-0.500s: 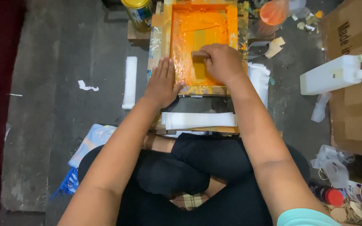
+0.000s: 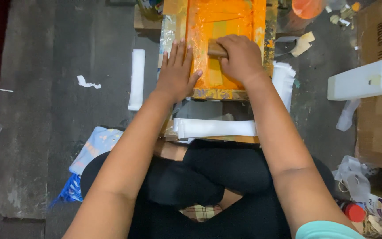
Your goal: Manual screen printing process involving spreading orange ink with a squeegee and handling white strips.
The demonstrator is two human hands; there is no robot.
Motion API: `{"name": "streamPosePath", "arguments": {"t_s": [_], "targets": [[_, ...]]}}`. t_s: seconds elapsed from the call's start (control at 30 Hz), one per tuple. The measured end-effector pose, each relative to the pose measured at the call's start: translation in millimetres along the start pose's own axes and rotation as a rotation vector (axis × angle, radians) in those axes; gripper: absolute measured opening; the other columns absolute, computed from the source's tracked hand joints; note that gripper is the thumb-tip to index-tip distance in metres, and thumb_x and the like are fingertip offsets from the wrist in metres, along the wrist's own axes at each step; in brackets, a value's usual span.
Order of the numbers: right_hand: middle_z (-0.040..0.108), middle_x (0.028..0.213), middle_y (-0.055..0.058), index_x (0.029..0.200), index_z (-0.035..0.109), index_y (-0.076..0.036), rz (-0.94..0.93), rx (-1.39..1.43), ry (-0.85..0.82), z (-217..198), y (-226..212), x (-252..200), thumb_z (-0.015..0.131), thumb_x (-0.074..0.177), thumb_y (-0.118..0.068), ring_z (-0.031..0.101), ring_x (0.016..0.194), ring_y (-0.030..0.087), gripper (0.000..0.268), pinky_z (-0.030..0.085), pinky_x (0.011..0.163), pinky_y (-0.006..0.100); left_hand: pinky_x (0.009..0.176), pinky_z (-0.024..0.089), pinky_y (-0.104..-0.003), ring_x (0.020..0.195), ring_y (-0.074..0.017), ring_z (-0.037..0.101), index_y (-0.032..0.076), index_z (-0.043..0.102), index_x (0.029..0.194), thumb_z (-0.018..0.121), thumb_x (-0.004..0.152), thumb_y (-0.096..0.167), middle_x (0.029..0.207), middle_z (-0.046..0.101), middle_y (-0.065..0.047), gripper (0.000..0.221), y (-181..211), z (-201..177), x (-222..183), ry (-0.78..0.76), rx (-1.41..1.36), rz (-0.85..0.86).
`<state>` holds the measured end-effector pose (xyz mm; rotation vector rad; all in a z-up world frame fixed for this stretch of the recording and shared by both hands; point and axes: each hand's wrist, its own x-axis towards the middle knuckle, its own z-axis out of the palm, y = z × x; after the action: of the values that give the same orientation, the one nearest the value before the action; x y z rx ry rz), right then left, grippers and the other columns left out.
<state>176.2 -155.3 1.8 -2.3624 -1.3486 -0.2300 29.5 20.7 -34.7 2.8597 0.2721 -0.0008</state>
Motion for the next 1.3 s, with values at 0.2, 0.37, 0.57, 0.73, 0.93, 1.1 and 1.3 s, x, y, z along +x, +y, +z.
{"name": "streamPosePath", "arguments": {"t_s": [0.2, 0.37, 0.57, 0.73, 0.93, 1.1, 1.3], "targets": [[0.069, 0.124, 0.023, 0.136, 0.067, -0.004, 0.16, 0.214, -0.453, -45, -27, -12, 0.064, 0.094, -0.011, 0.06, 0.122, 0.048, 0.043, 0.047, 0.103, 0.057, 0.129, 0.0, -0.053, 0.16, -0.0304, -0.002, 0.007, 0.011, 0.166, 0.015, 0.105, 0.068, 0.173, -0.002, -0.013, 0.086, 7, -10, -31, -0.238, 0.032, -0.066], [0.07, 0.124, 0.021, 0.135, 0.068, -0.008, 0.198, 0.262, -0.609, -66, -47, -26, 0.066, 0.089, -0.015, 0.061, 0.123, 0.046, 0.047, 0.046, 0.107, 0.055, 0.129, 0.002, -0.05, 0.16, -0.0278, 0.006, 0.01, 0.021, 0.164, 0.017, 0.105, 0.066, 0.173, 0.006, -0.011, 0.081, 22, -35, -68, -0.308, 0.013, -0.05], [0.076, 0.109, 0.016, 0.13, 0.073, -0.012, 0.222, 0.238, -0.496, -61, -43, -28, 0.068, 0.086, -0.012, 0.068, 0.109, 0.045, 0.044, 0.051, 0.097, 0.052, 0.117, 0.027, -0.047, 0.135, -0.0248, 0.048, 0.018, 0.051, 0.142, 0.032, 0.108, 0.057, 0.137, 0.053, -0.005, 0.055, 21, -42, -82, -0.081, -0.251, -0.062], [0.072, 0.086, 0.013, 0.107, 0.078, -0.01, 0.151, 0.222, -0.239, -45, -22, -21, 0.067, 0.088, -0.003, 0.071, 0.091, 0.043, 0.023, 0.055, 0.084, 0.051, 0.091, 0.045, -0.04, 0.093, -0.0208, 0.064, 0.021, 0.059, 0.099, 0.031, 0.111, 0.051, 0.084, 0.058, 0.003, 0.042, 16, -28, -62, 0.167, -0.184, -0.049], [0.071, 0.108, 0.012, 0.125, 0.073, -0.01, 0.07, 0.25, -0.007, -12, 5, -5, 0.066, 0.091, 0.001, 0.066, 0.111, 0.038, 0.036, 0.052, 0.099, 0.048, 0.095, 0.041, -0.046, 0.113, -0.0365, 0.057, 0.014, 0.053, 0.126, 0.062, 0.091, 0.0, 0.117, 0.056, -0.01, 0.038, 15, -33, -32, 0.232, -0.318, 0.052], [0.066, 0.131, 0.017, 0.134, 0.072, -0.009, 0.062, 0.041, -0.052, 12, 18, 2, 0.067, 0.093, -0.008, 0.054, 0.133, 0.038, 0.041, 0.045, 0.11, 0.046, 0.123, 0.006, -0.064, 0.154, -0.0511, 0.013, -0.002, 0.028, 0.161, 0.034, 0.108, 0.048, 0.168, 0.019, -0.029, 0.073, 18, -27, -25, 0.0, -0.243, -0.061], [0.066, 0.129, 0.016, 0.137, 0.067, -0.009, 0.061, 0.074, -0.158, 12, 20, 3, 0.064, 0.091, -0.012, 0.057, 0.126, 0.039, 0.046, 0.045, 0.107, 0.049, 0.124, -0.004, -0.062, 0.158, -0.0439, -0.002, 0.002, 0.011, 0.165, 0.017, 0.106, 0.064, 0.172, 0.003, -0.021, 0.086, 12, -18, -20, -0.135, -0.109, -0.082]]}}
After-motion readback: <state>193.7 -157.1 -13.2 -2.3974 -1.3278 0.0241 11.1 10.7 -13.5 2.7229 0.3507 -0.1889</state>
